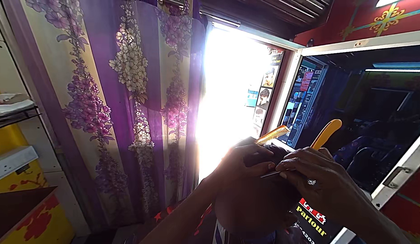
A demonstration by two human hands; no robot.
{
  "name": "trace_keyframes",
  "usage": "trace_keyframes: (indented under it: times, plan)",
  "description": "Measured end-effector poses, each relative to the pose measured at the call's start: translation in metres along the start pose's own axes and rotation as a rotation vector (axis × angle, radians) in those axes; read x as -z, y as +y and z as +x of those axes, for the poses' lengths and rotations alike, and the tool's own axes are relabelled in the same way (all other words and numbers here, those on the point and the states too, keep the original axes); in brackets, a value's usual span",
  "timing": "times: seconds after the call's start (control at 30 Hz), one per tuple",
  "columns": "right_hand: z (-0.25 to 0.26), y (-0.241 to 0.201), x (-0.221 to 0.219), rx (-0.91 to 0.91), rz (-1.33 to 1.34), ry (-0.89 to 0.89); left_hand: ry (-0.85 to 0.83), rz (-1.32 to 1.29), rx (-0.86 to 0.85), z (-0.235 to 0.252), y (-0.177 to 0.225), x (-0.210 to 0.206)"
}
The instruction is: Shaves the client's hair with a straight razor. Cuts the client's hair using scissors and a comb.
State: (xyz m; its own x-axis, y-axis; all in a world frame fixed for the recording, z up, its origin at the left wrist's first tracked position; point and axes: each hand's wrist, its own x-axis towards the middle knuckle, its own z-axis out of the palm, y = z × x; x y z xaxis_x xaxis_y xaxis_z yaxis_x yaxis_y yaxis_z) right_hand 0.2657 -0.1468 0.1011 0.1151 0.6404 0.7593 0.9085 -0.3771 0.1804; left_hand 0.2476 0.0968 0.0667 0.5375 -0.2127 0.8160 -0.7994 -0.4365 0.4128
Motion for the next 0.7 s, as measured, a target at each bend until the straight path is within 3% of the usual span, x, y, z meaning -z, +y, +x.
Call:
trace_keyframes:
  times: [0.27,0.7]
  plan:
    - [0.0022,-0.0045,0.0070,-0.055,0.018,0.098,0.010,0.022,-0.036,0.0019,-0.0014,-0.0011]
    - [0.0012,-0.0080,0.0000,0.035,-0.071,0.044,0.010,0.006,0.013,0.0001,0.0000,-0.0003]
